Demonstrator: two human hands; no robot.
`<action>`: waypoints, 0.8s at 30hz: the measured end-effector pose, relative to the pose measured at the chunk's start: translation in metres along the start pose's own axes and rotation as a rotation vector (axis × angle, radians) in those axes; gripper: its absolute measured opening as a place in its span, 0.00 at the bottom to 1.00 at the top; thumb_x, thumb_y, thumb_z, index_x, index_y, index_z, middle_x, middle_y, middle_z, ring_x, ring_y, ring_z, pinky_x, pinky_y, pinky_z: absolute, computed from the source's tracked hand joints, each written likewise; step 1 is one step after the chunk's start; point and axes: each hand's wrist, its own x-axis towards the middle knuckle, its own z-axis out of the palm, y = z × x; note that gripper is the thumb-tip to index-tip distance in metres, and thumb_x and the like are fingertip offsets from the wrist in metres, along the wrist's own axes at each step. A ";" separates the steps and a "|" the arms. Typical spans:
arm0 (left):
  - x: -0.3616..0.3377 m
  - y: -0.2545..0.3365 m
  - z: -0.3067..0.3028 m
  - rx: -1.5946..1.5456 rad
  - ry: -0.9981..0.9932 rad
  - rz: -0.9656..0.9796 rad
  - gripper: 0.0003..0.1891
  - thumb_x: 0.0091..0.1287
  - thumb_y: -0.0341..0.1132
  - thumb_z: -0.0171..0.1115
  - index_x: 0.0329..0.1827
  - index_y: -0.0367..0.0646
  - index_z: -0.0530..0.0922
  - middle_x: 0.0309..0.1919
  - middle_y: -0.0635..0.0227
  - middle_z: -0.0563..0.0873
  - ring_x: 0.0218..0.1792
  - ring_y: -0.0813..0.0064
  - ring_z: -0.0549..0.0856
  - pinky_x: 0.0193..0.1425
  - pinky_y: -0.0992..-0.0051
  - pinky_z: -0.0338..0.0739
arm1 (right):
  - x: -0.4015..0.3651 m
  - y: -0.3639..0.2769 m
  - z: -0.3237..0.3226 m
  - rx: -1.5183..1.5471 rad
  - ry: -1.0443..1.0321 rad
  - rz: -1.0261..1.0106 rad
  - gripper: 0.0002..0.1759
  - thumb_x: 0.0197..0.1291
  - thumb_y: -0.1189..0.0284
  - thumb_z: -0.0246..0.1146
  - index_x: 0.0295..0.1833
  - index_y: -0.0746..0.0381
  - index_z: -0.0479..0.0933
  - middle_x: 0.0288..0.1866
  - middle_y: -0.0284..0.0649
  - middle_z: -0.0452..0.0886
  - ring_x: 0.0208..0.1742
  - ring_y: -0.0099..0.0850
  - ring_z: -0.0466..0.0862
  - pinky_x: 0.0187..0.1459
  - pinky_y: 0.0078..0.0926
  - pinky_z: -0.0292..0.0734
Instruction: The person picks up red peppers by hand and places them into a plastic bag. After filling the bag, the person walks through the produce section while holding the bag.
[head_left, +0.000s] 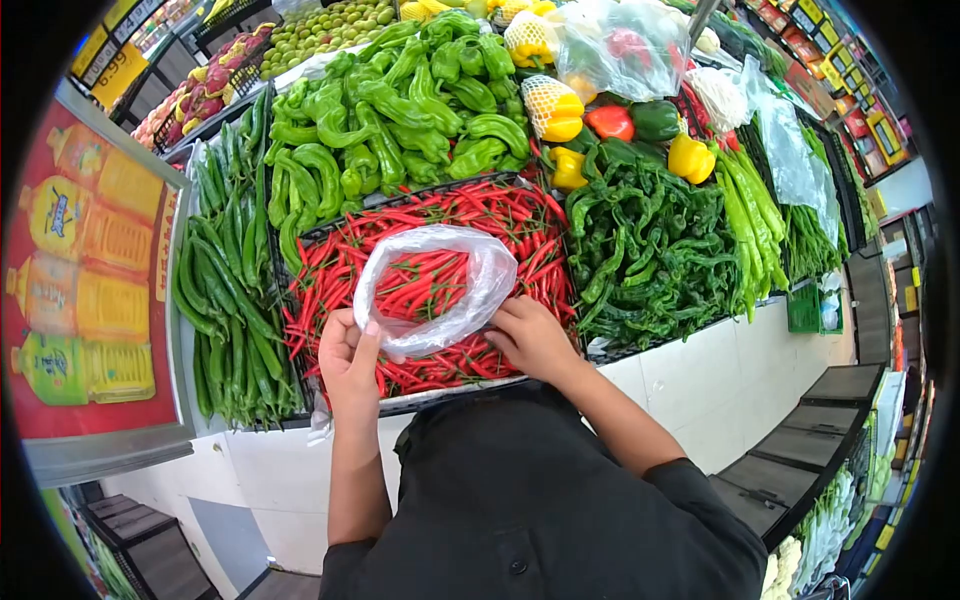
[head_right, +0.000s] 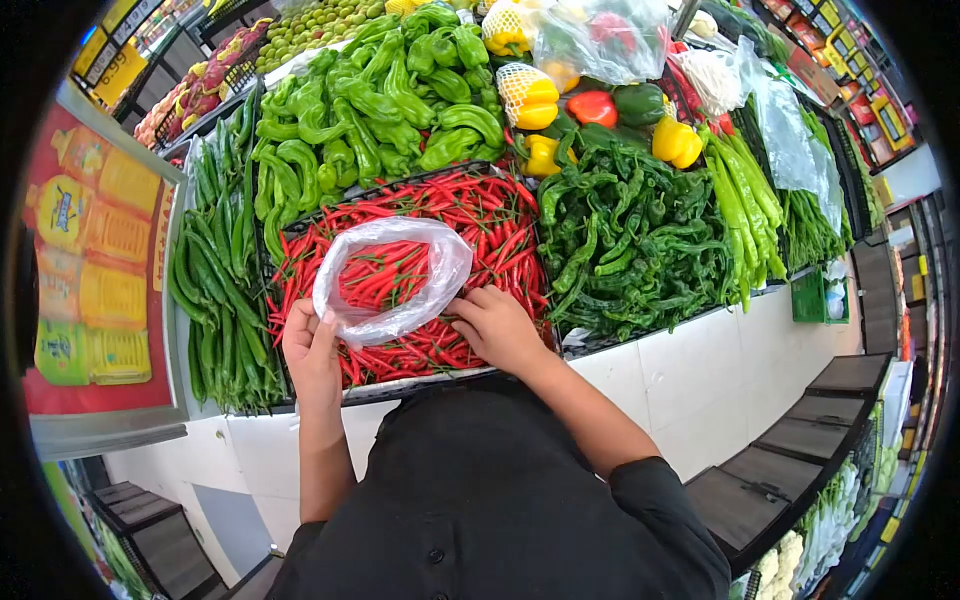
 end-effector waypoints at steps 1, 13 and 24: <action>-0.001 -0.001 -0.001 -0.003 -0.003 0.000 0.04 0.76 0.28 0.60 0.48 0.38 0.75 0.31 0.67 0.85 0.27 0.80 0.83 0.35 0.78 0.79 | -0.001 0.001 0.007 -0.007 -0.006 0.017 0.13 0.60 0.71 0.69 0.51 0.60 0.83 0.40 0.43 0.80 0.46 0.44 0.81 0.51 0.42 0.77; -0.007 -0.003 -0.007 0.003 -0.002 0.010 0.04 0.76 0.29 0.60 0.47 0.39 0.75 0.32 0.69 0.84 0.28 0.82 0.82 0.35 0.78 0.80 | 0.015 0.002 -0.070 0.011 -0.048 0.059 0.03 0.59 0.78 0.66 0.39 0.64 0.81 0.35 0.45 0.81 0.43 0.49 0.80 0.49 0.44 0.77; -0.006 -0.001 0.001 -0.004 -0.021 -0.009 0.03 0.76 0.28 0.59 0.47 0.38 0.74 0.31 0.69 0.83 0.28 0.81 0.82 0.36 0.78 0.80 | 0.077 -0.046 -0.089 0.005 0.211 -0.280 0.10 0.58 0.79 0.68 0.46 0.59 0.83 0.43 0.38 0.83 0.47 0.41 0.81 0.50 0.40 0.74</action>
